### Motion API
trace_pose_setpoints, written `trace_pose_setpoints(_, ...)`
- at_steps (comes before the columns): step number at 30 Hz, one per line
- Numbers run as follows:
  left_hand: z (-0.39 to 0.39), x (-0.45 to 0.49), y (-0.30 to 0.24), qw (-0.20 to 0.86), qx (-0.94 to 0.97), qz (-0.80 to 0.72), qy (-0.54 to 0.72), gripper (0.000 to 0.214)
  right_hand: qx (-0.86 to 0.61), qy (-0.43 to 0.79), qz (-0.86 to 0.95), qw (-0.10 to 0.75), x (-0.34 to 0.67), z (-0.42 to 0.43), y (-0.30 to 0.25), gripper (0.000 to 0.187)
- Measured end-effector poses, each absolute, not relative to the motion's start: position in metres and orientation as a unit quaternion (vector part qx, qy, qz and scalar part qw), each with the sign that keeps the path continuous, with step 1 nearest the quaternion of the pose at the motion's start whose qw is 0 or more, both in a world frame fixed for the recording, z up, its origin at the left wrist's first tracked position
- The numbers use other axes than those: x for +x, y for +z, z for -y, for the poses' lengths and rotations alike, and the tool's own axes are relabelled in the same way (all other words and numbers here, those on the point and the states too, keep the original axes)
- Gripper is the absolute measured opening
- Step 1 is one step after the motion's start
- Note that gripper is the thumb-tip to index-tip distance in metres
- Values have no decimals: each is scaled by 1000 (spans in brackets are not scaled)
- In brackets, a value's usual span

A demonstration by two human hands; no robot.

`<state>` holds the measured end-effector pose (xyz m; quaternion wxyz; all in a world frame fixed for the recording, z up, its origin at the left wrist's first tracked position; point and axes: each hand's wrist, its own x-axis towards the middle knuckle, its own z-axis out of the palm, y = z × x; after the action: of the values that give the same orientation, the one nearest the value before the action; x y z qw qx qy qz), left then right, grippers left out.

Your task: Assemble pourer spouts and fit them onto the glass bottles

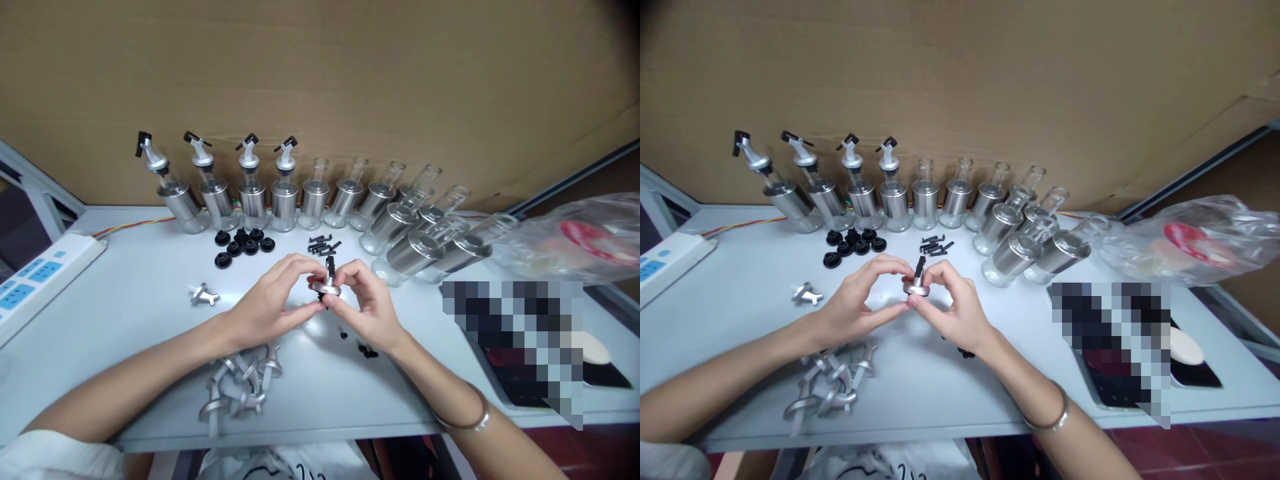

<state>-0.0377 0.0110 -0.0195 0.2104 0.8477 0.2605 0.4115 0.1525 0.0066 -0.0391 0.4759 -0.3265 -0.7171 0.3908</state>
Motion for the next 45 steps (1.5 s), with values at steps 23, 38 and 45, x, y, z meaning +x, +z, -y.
trace_pose_setpoints(23,-18,-43,-19,129,873,-227,413,24,-290,353,742,490,151,-7,-50,19)
trace_pose_setpoints(38,-16,-43,-20,8,903,-213,373,23,-311,303,754,493,151,-8,-55,18)
trace_pose_setpoints(45,-17,-44,-12,39,895,-233,378,24,-325,301,763,470,155,-11,-47,25)
